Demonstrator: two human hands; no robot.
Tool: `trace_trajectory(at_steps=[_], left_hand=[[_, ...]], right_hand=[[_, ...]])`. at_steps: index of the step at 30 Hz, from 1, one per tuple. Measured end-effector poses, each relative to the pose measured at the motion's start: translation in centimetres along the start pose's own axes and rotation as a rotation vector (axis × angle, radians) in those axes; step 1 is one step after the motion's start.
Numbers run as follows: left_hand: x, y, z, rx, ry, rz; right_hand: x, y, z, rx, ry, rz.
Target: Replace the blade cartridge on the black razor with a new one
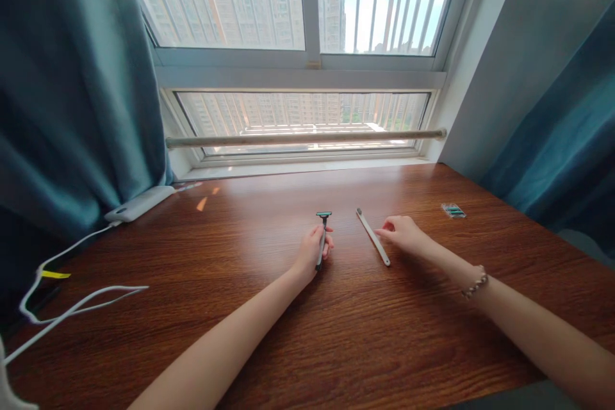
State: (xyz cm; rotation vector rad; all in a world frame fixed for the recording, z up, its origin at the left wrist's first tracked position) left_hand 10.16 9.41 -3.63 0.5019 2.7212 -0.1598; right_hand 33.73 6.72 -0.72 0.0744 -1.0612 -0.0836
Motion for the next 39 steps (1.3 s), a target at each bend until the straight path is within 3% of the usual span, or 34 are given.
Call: trace_trajectory(at_steps=[3,7,10,16,22,33,39], left_hand=[[0.2,0.0,0.1,-0.008,0.007,-0.004],[0.3,0.1,0.2,-0.011,0.017,-0.006],[0.3,0.0,0.2,-0.014,0.019,0.0],[0.1,0.0,0.2,-0.013,0.037,0.02],[0.0,0.0,0.2,-0.008,0.053,0.015],[-0.3,-0.2,0.0,0.006,0.017,-0.002],[-0.5,-0.3,0.2,0.024,-0.004,0.023]], right_hand=[[-2.9,-0.5,2.3,-0.043,-0.059,-0.016],[-2.9,-0.5,1.4,-0.088,-0.125,-0.059],[-0.7,-0.8,-1.6,-0.132,-0.179,-0.115],[4.5,-3.0,-10.2,-0.31,-0.271,-0.252],[6.5,-4.6,-15.1,-0.418,-0.312,-0.354],[7.7,-5.7,-16.9,-0.458,-0.331,-0.41],[8.4,-6.2,-13.8,-0.405,-0.279,-0.504]])
Point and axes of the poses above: each hand's wrist, its own y-axis towards the middle knuckle, its own x-axis out of the back of the hand, z = x × y, the point moved 5 cm from there along y, towards the middle knuckle, and after that the axes turned 1 degree about y, right-handed, at the moved point
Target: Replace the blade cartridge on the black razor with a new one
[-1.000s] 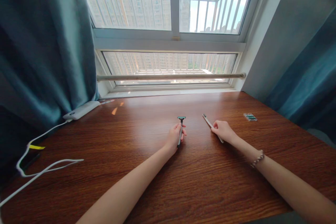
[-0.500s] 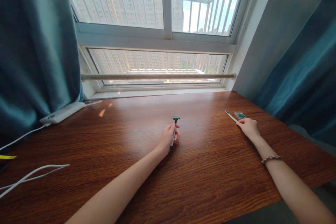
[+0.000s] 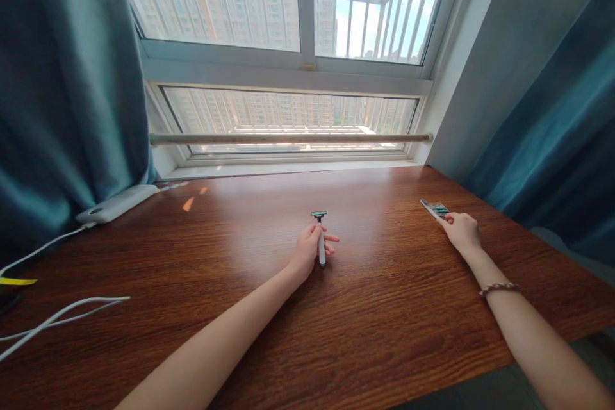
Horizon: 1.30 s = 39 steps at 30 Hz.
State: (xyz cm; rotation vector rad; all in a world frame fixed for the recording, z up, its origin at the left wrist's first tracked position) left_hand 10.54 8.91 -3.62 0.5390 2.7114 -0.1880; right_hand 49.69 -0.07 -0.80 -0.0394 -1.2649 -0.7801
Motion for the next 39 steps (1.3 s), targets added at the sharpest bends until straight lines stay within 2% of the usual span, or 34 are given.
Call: trace_trajectory(at_steps=[2,4,11,13,16,19,22,27,30,34,39], left_hand=[[-0.2,-0.1,0.0,0.004,-0.003,0.017],[-0.4,-0.4,-0.1,-0.002,-0.004,0.034],[-1.4,-1.6,-0.2,-0.036,0.011,0.111],[-1.6,-1.8,0.0,-0.04,0.018,0.114],[-1.7,-1.9,0.2,-0.045,0.036,0.109],[-1.9,-1.9,0.2,-0.04,0.059,0.15],[-2.3,-2.2,0.0,-0.016,0.092,0.213],[-2.6,-2.5,-0.3,0.003,0.145,0.255],[-2.6,-2.5,-0.3,-0.001,0.184,0.259],[-2.6,-2.5,-0.3,-0.014,0.245,0.248],[-2.8,-2.4,-0.2,-0.044,0.32,0.249]], right_hand=[[0.6,-0.9,2.4,0.044,0.063,-0.019],[0.8,-2.5,5.9,0.126,0.157,0.013],[-0.1,-11.8,21.0,0.454,0.468,0.364],[-0.4,-13.5,23.8,0.516,0.571,0.452],[-0.5,-14.4,25.7,0.579,0.576,0.437],[-0.5,-13.8,25.0,0.546,0.535,0.362],[-0.1,-11.7,22.3,0.472,0.465,0.266],[0.4,-5.8,14.4,0.293,0.252,0.09],[0.2,-3.3,9.3,0.174,0.107,0.014],[-0.8,-1.8,4.6,0.061,-0.015,0.003],[-2.1,-0.8,2.5,0.007,-0.093,0.069]])
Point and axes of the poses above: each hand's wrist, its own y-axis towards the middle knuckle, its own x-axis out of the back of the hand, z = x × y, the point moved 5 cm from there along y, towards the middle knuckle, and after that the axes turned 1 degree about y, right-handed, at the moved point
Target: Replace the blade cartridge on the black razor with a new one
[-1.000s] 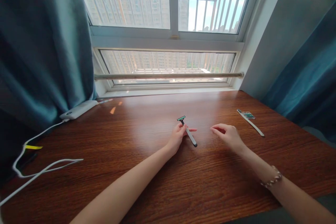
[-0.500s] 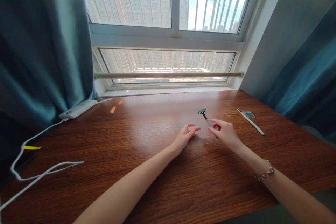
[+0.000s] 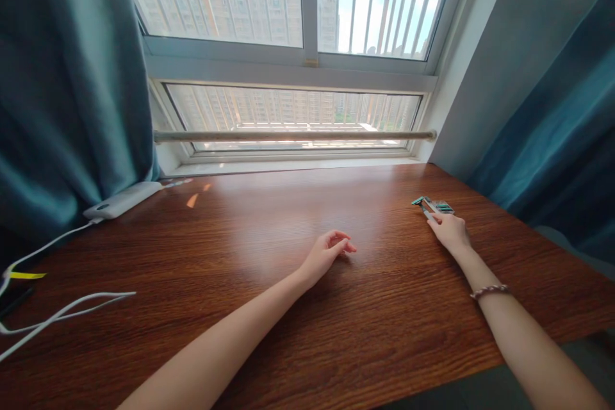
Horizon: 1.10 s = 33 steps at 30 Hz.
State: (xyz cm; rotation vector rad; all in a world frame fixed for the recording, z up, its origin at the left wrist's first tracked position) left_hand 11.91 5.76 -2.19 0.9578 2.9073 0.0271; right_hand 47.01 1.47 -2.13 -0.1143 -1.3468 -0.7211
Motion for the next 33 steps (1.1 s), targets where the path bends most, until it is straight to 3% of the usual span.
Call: trace_trajectory(at_steps=[22,29,33], left_hand=[[-0.1,0.1,0.4,-0.063,0.118,0.041],[-0.2,0.1,0.3,-0.065,0.105,0.055],[-0.4,0.0,0.2,-0.069,0.11,0.026]], right_hand=[[-0.8,0.4,-1.0,-0.112,-0.12,0.046],[-0.1,-0.1,-0.3,-0.069,-0.128,-0.011],[1.4,-1.2,1.8,0.012,-0.085,-0.106]])
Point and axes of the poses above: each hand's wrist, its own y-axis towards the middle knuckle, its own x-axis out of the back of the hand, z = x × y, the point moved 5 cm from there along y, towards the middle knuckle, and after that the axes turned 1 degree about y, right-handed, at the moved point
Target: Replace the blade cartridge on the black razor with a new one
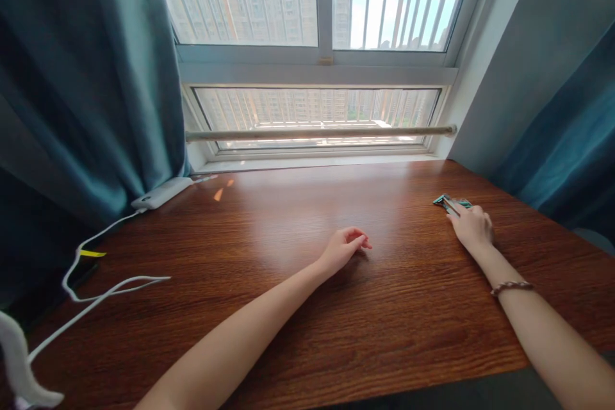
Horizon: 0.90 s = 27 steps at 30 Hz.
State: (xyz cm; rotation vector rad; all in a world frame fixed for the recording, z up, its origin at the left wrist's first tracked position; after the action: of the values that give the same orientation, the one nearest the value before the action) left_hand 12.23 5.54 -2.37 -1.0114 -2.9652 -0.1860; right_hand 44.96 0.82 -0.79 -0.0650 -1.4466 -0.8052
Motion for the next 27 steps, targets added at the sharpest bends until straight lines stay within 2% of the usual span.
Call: trace_trajectory(at_steps=[2,5,10,12,13,15,17,20,22,24,27], left_hand=[[0.2,-0.3,-0.2,-0.013,0.014,-0.039],[1.0,-1.6,-0.8,-0.046,0.043,-0.088],[3.1,-4.7,-2.1,-0.133,0.05,-0.098],[3.8,-5.6,-2.4,-0.179,-0.023,-0.061],[4.1,-5.9,-2.5,-0.196,-0.051,-0.05],[4.5,-6.5,-2.6,-0.214,-0.051,-0.037],[4.4,-7.1,-2.9,-0.243,0.031,0.011],[3.2,-8.1,-4.0,-0.369,0.222,0.191],[2.5,-8.7,-4.4,-0.423,0.262,0.315],[1.9,-9.0,-4.6,-0.44,0.247,0.404],[1.8,-8.9,-4.4,-0.383,0.229,0.444]], right_hand=[[0.9,-1.1,2.4,0.074,0.059,-0.039],[2.2,-4.3,8.1,0.222,0.215,0.006],[3.9,-12.0,20.1,0.513,1.041,0.457],[4.5,-14.3,23.7,0.63,1.306,0.567],[4.5,-15.2,25.1,0.702,1.356,0.619],[4.6,-16.1,26.6,0.83,1.363,0.607],[4.8,-16.8,26.9,0.983,1.293,0.61],[5.7,-17.5,26.3,1.198,1.276,0.642],[6.5,-17.9,25.8,1.311,1.273,0.642],[6.9,-18.3,25.6,1.372,1.252,0.625],[6.6,-18.6,25.8,1.365,1.208,0.627]])
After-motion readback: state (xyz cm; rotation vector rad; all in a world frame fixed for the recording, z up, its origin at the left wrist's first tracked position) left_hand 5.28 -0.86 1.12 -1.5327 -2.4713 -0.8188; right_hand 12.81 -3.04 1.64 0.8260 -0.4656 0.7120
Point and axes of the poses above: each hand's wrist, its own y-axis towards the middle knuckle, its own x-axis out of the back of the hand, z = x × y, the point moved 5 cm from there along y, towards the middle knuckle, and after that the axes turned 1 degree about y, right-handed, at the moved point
